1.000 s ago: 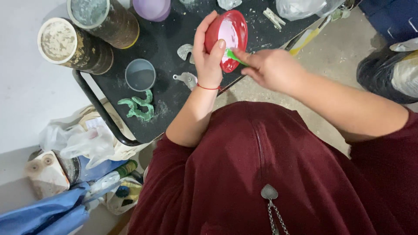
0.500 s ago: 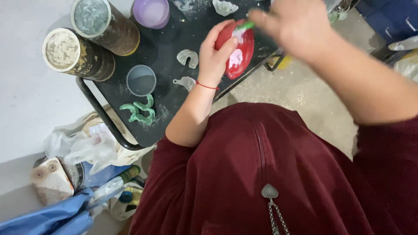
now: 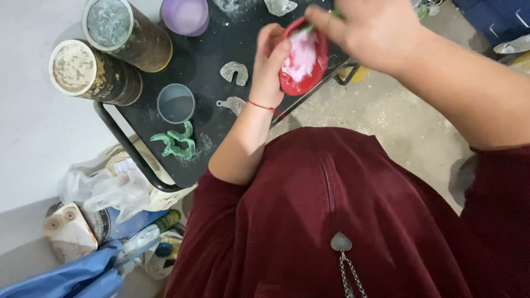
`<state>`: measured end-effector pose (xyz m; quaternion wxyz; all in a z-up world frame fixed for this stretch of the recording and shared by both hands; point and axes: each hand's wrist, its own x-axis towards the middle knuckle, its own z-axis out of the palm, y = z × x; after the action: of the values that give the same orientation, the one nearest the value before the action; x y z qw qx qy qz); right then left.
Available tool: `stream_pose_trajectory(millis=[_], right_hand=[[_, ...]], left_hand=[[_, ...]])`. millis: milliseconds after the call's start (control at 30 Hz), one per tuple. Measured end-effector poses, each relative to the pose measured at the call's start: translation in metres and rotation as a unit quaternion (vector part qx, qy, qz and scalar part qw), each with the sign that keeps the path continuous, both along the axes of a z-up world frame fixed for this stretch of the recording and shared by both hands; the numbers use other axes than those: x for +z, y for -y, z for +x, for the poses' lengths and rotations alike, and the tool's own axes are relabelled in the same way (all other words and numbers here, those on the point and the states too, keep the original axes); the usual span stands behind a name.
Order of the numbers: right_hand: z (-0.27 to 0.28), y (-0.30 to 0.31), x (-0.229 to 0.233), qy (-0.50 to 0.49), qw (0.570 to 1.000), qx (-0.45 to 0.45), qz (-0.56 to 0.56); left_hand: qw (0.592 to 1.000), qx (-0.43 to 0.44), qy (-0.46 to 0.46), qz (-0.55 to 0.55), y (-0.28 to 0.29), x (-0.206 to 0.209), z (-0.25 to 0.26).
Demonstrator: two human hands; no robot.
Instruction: Mixing dental impression material in a bowl and applying it to dental models using a spatula
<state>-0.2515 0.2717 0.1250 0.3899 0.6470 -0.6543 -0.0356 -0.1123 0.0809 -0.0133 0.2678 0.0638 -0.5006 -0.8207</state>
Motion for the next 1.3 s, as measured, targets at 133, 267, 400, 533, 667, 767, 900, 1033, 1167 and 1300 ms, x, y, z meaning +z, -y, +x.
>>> stream_pose_trajectory(millis=[133,267,400,533,667,767,900,1033,1167,1300], right_hand=[[0.022,0.003,-0.037,0.050,0.985,-0.155,0.050],[0.082,0.018,-0.068,0.526,0.837,-0.125,0.078],[0.109,0.024,-0.076,0.876,0.472,-0.083,0.052],[0.100,0.018,-0.035,0.944,0.319,-0.070,0.039],[0.064,0.002,-0.046,0.635,0.757,-0.157,-0.003],[0.044,-0.009,-0.064,0.330,0.938,-0.009,-0.104],[0.035,-0.022,-0.089,0.328,0.937,0.058,-0.108],[0.022,-0.056,-0.131,0.321,0.937,0.017,-0.137],[0.017,-0.085,-0.148,0.457,0.882,-0.068,-0.094],[0.038,-0.066,-0.091,0.759,0.646,-0.080,-0.016]], left_hand=[[0.991,0.049,-0.094,-0.084,-0.003,0.044,0.020],[0.975,0.141,-0.165,-0.051,-0.003,0.042,0.014],[0.963,0.165,-0.185,-0.104,0.000,0.037,0.009],[0.961,0.160,-0.206,-0.096,-0.001,0.025,0.003],[0.976,0.142,-0.166,0.005,0.004,-0.005,-0.002],[0.987,0.039,-0.099,0.122,-0.004,-0.003,0.003],[0.978,-0.056,-0.073,0.188,-0.007,0.010,0.011],[0.979,-0.008,-0.103,0.176,-0.001,0.013,0.017],[0.979,0.066,-0.033,0.187,0.012,0.015,0.022],[0.995,0.032,-0.021,0.095,0.000,0.016,0.013]])
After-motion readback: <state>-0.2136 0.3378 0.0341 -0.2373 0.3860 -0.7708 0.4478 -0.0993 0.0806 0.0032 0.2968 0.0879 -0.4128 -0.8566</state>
